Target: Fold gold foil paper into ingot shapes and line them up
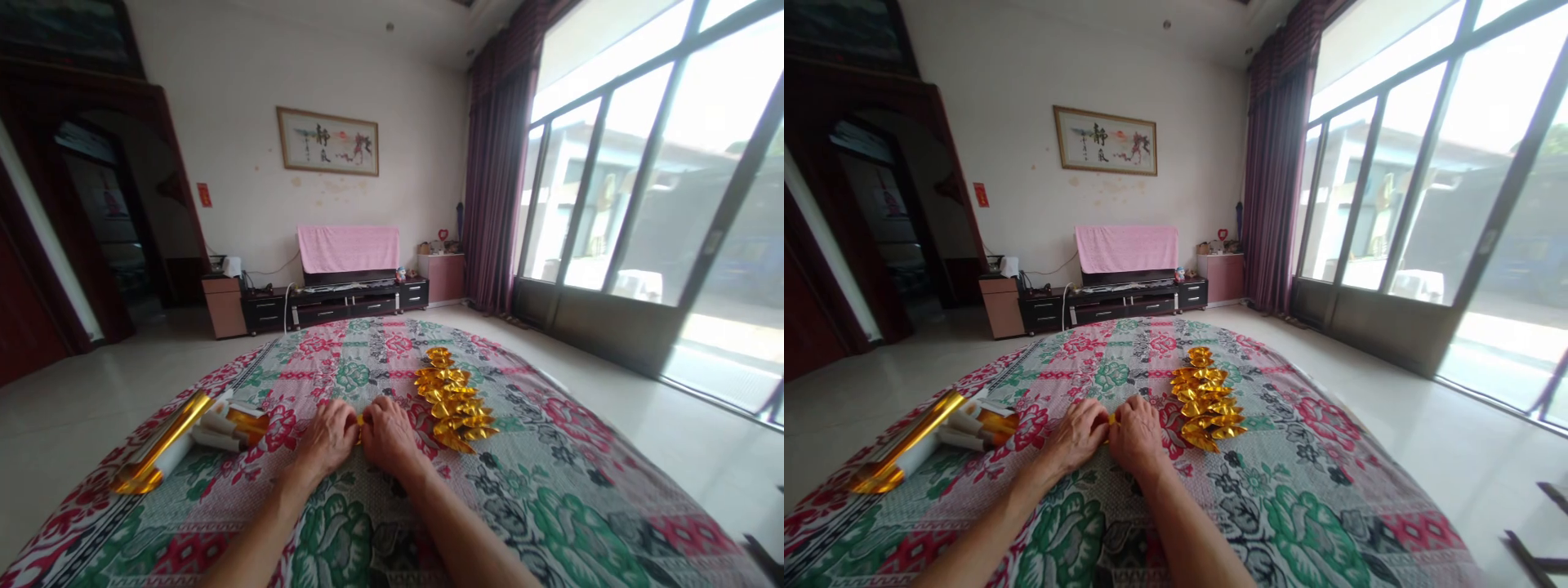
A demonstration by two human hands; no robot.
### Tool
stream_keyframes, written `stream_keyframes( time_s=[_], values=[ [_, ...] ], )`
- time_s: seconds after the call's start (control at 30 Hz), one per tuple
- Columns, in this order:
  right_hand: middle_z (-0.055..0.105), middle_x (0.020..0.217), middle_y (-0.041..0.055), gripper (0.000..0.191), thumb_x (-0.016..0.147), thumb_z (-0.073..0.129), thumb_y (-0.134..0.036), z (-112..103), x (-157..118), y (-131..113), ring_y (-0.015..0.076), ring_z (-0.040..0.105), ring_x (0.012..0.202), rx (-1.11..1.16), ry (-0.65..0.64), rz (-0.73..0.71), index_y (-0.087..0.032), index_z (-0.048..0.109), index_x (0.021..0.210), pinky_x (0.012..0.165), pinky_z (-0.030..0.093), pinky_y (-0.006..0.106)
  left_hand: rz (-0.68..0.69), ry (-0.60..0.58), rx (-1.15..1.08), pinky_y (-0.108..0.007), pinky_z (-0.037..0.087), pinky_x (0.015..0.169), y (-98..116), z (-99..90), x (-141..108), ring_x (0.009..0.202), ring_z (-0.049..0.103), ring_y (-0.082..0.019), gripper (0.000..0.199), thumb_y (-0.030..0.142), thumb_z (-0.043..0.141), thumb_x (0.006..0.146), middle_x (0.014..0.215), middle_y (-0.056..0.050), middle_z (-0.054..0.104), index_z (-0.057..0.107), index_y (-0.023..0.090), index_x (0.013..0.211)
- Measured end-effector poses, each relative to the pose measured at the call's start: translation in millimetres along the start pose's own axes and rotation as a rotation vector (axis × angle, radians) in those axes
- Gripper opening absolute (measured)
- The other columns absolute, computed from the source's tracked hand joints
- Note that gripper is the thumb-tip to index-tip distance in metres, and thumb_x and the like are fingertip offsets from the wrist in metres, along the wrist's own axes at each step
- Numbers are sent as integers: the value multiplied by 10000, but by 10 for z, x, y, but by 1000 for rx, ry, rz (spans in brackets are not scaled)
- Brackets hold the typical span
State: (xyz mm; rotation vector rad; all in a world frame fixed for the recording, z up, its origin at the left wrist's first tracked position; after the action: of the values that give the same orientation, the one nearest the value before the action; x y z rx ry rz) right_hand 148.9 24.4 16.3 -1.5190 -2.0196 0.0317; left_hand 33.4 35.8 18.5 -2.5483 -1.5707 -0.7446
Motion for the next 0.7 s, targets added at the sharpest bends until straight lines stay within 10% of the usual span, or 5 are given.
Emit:
stream_keyframes(
  time_s=[0.7],
  values=[
    [531,1028,44,185,768,473,-225,-58,-84,-68,184,465,974,-51,-13,-93,-209,535,942,858,311,303,-69,-65,-32,-376,346,976,38,-37,-181,1138,451,-236,313,233,447,797,1241,-89,506,532,193,1096]
  ],
)
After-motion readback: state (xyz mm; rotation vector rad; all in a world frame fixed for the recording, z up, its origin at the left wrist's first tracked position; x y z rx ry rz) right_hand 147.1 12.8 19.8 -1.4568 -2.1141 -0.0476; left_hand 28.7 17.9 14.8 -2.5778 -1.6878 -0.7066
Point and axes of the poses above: each hand's wrist, its own x-axis towards the middle knuckle, its own z-axis out of the palm, y = z × x, the point moved 6 cm from there along x, towards the middle knuckle
